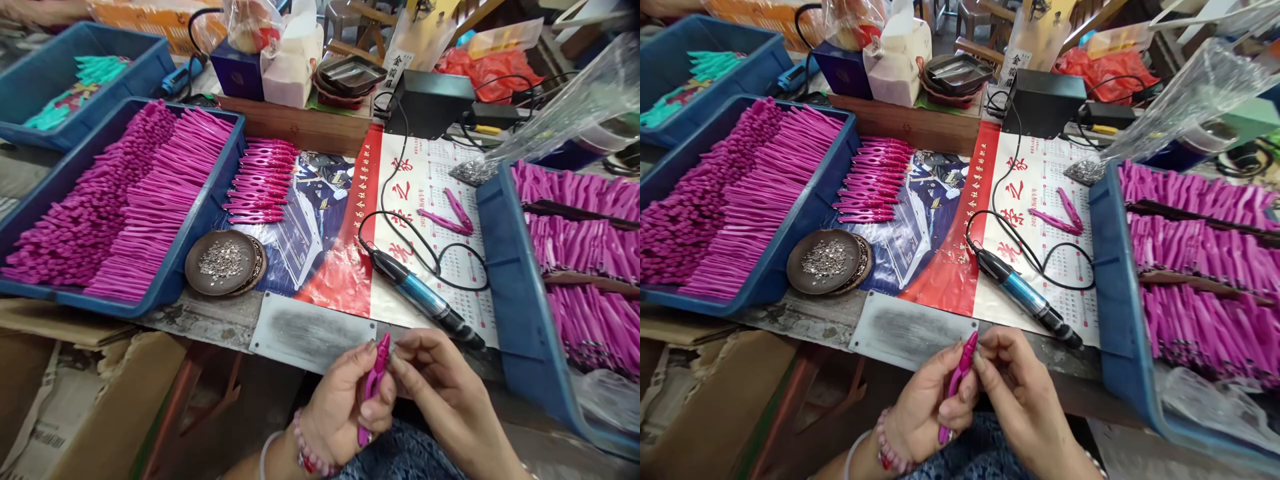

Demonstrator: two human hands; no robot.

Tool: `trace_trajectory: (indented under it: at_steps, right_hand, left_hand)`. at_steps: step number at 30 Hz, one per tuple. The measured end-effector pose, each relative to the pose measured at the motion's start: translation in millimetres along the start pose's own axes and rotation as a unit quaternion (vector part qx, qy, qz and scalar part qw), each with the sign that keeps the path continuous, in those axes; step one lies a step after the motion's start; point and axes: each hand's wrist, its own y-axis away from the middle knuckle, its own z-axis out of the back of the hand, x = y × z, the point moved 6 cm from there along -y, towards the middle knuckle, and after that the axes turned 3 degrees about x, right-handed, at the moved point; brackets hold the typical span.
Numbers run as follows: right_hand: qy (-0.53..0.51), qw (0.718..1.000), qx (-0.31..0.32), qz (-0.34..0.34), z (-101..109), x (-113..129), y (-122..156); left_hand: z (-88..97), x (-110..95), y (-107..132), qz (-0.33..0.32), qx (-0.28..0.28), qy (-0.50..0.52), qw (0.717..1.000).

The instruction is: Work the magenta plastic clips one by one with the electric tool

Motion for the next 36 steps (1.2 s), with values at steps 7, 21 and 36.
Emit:
trace_trajectory:
  at_steps: [7,21,36]
  right_hand:
    - [0.096,0.994,0.032,0.028,0.7,2.6,2.6]
    - [0.239,0.966,0.067,0.07,-9.1,2.2,11.2]
    - [-0.258,0.907,0.215,-0.255,-4.8,-27.6,18.9]
  left_hand:
    - [0.7,2.8,-1.7,0.009,0.011,-0.016,1.0]
    - [11.2,1.8,1.0,-0.046,-0.027,-0.125,0.991]
    - [-2.6,19.7,3.1,0.02,0.118,-0.071,0.99]
